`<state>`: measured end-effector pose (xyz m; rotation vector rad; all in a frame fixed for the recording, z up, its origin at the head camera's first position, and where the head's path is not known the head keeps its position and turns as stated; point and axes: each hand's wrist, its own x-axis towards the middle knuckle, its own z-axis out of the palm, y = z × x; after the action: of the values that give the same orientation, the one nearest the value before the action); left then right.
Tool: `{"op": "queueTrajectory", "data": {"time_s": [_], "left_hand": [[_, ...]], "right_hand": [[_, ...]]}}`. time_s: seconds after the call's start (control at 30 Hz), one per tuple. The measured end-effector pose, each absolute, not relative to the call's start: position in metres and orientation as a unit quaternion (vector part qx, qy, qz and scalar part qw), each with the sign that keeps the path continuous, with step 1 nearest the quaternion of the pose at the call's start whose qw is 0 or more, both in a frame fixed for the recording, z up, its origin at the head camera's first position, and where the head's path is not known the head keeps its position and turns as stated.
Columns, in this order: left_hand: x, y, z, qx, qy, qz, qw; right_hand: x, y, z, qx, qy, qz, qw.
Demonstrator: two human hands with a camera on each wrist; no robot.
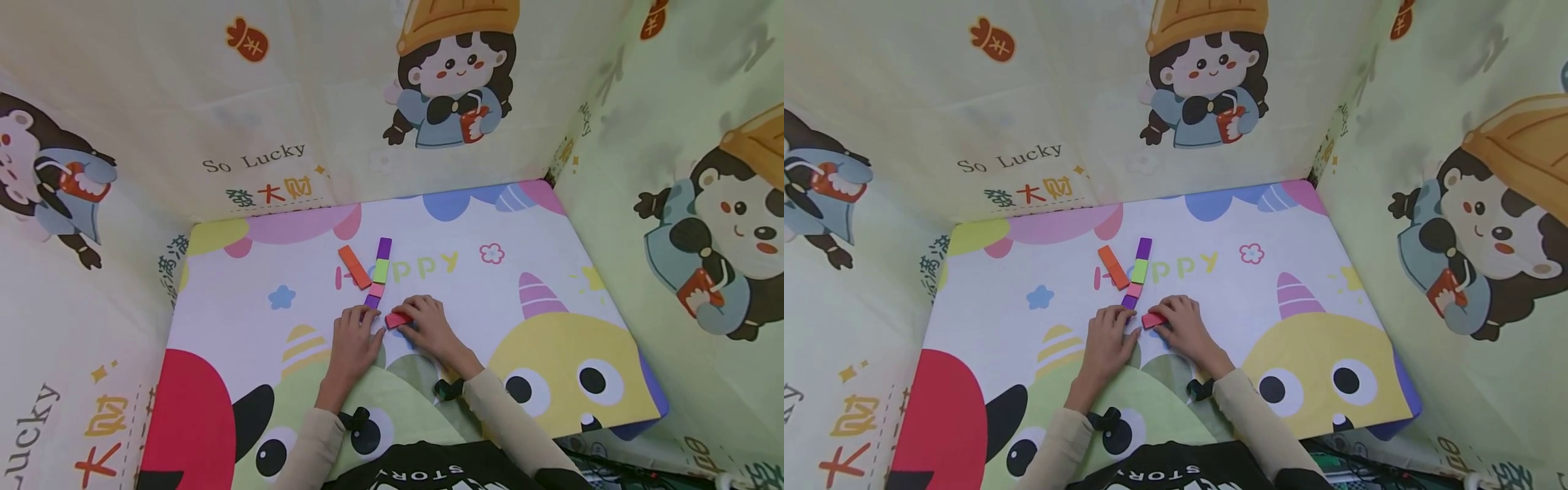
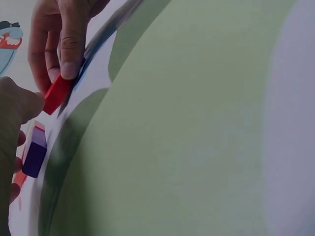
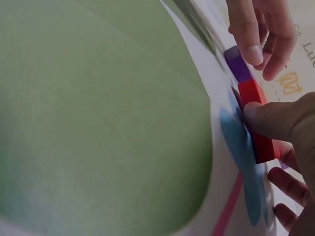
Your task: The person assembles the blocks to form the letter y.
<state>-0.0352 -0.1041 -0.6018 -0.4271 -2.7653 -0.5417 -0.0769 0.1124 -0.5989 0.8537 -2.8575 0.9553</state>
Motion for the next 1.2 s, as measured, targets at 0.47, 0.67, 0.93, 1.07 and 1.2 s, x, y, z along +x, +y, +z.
{"op": "queueTrajectory", "data": {"time_s": [0.47, 0.67, 0.93, 1.07, 1.2], "left_hand": [[-0.014, -0.115, -0.613, -0.125, -0.941, -0.252, 0.187], [-0.006, -0.119, -0.619, -0.111, -0.933, -0.280, 0.199], [-0.004, -0.119, -0.617, -0.091, -0.929, -0.307, 0.183], [-0.004, -0.119, -0.616, -0.086, -0.930, -0.311, 0.175], [-0.004, -0.120, -0.617, -0.090, -0.929, -0.312, 0.177]], "right_hand": [[-0.059, 0.092, -0.597, 0.318, -0.902, 0.292, 0.000], [-0.056, 0.087, -0.598, 0.325, -0.899, 0.293, 0.012], [-0.063, 0.090, -0.599, 0.314, -0.890, 0.330, -0.021], [-0.070, 0.093, -0.603, 0.315, -0.877, 0.363, -0.011], [-0.083, 0.096, -0.606, 0.310, -0.866, 0.390, 0.020]]}}
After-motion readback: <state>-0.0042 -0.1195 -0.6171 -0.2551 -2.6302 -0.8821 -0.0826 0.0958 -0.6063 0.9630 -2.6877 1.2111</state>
